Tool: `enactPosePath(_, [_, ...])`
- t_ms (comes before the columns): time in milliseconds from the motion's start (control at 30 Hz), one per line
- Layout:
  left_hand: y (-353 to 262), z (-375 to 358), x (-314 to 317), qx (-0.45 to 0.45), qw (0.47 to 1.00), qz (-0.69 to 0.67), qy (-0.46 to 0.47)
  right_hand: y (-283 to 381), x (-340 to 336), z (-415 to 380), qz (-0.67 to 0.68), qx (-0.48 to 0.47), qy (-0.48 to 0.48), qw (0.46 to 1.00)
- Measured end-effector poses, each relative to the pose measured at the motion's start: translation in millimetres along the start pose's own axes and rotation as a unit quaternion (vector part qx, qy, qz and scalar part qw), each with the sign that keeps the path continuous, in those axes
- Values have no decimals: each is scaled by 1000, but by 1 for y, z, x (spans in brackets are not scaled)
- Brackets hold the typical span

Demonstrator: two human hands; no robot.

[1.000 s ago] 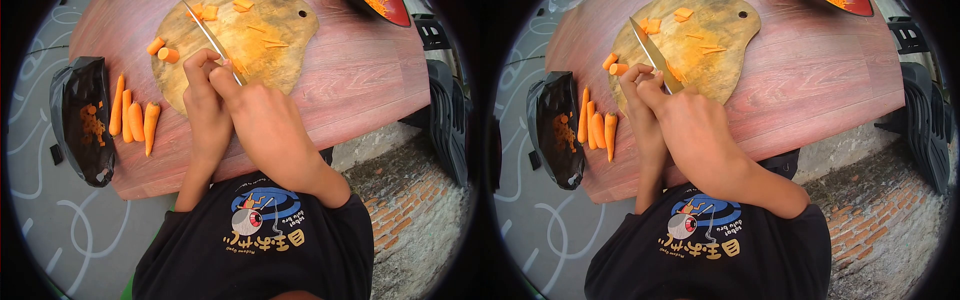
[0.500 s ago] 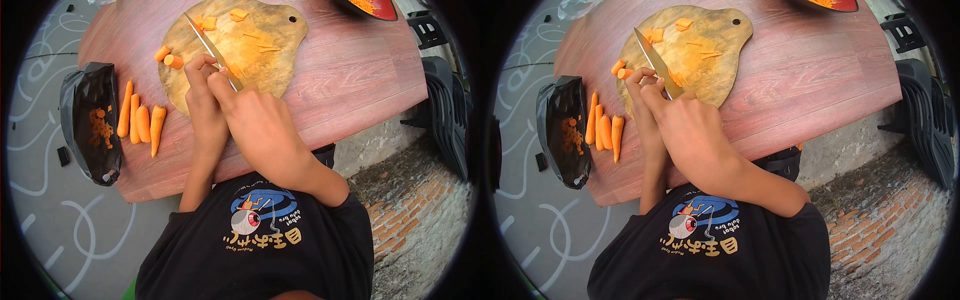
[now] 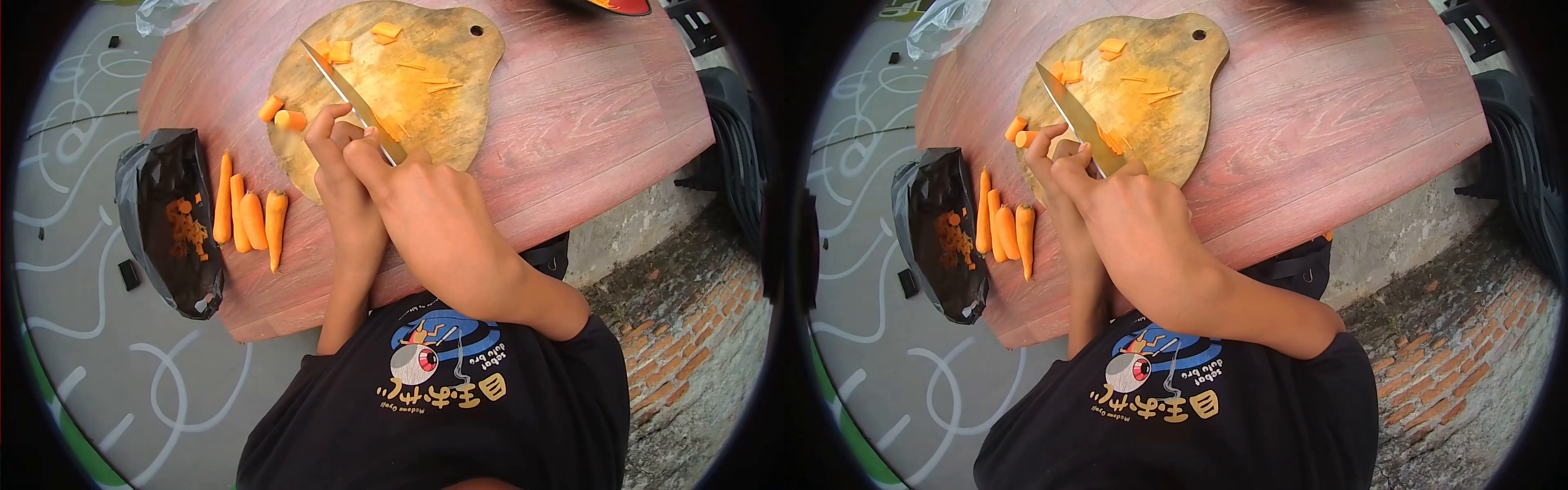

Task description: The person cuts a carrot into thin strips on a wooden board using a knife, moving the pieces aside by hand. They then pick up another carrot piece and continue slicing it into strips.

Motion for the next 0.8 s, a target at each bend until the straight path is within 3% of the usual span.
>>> enactPosePath(100, [3, 1, 0, -46, 998, -51, -11, -1, 8, 5, 1, 1, -7, 1000])
enactPosePath(167, [-3, 1, 0, 12, 1000, -14, -13, -5, 7, 10, 19, -2, -4, 1000])
enactPosePath(433, [-3, 1, -3, -11, 1000, -17, -18, 2, 0, 0, -17, -13, -38, 999])
enactPosePath(800, [-2, 0, -2, -4, 1000, -1, -22, 0, 1, 2, 12, -4, 10, 1000])
Point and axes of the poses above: each hand's wrist, its own z-axis towards the middle knuckle, its own x-axis out of the palm, y = z × x, the point moved 6 cm from there along z, towards the middle knuckle, and after that the axes turned 10 degrees about -z, right-handed, at the moved point
